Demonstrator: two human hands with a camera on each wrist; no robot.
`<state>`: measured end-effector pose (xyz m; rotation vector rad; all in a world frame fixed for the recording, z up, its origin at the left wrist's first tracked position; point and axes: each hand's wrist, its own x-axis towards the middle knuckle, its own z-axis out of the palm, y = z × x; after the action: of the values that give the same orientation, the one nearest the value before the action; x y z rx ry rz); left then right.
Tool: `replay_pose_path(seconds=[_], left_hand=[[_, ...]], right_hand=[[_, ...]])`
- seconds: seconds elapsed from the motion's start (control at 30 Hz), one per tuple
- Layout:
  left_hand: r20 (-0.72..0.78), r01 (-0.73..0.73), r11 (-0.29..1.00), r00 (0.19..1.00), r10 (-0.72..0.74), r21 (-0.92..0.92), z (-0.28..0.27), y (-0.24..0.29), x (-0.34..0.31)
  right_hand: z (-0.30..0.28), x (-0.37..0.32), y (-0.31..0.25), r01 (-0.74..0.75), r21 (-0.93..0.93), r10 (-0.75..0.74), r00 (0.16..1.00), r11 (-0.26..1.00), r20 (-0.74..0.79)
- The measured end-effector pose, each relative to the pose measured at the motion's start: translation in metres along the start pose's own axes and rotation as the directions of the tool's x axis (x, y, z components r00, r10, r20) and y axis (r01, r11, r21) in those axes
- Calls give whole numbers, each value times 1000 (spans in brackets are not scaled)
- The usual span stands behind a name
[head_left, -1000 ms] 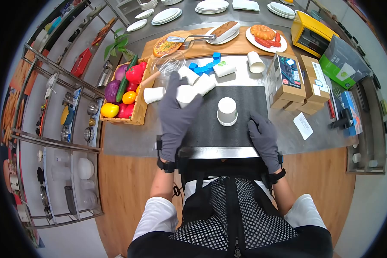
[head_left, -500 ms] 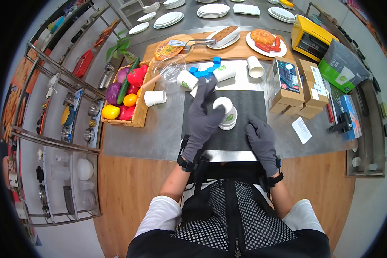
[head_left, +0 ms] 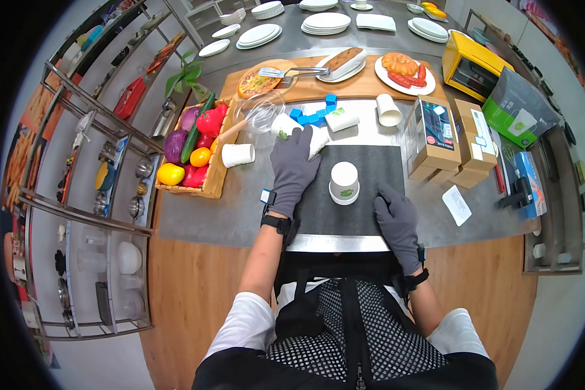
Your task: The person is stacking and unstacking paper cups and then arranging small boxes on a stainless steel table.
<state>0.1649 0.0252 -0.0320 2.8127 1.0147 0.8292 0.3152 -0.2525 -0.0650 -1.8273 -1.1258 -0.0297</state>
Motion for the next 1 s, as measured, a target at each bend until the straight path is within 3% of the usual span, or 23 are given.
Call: replay_pose_path(seconds=[0.13, 0.3, 0.37, 0.47, 0.67, 0.73, 0.87, 0.9, 1.0], left_hand=[[-35, -38, 999, 999, 36, -33, 2, -10, 0], [54, -40, 996, 998, 36, 77, 8, 4, 0], [3, -70, 990, 998, 70, 123, 12, 9, -2], [127, 28, 1000, 992, -28, -2, 14, 13, -2], [52, 84, 991, 996, -79, -102, 1, 11, -4], [-70, 13, 988, 997, -24, -152, -7, 3, -13], [-116, -24, 993, 993, 10, -116, -60, 5, -28], [-110, -25, 993, 994, 12, -117, -75, 6, -32], [146, 98, 995, 984, -100, 23, -112, 7, -37]], right_hand=[[-1, 0, -2, -12, -35, 13, 999, 999, 31], [-3, 2, -4, -49, -24, 50, 997, 999, 60], [-1, 1, -3, -36, -29, 37, 998, 999, 47], [-1, 0, -2, -21, -42, 22, 999, 999, 31], [0, -1, 0, 2, -44, -2, 1000, 999, 9], [0, -2, 0, -5, -40, 6, 1000, 999, 14], [0, -1, 0, -31, -34, 32, 999, 999, 29], [0, -2, 1, -33, -27, 33, 999, 999, 25], [0, 0, 2, -51, -22, 52, 997, 998, 53]])
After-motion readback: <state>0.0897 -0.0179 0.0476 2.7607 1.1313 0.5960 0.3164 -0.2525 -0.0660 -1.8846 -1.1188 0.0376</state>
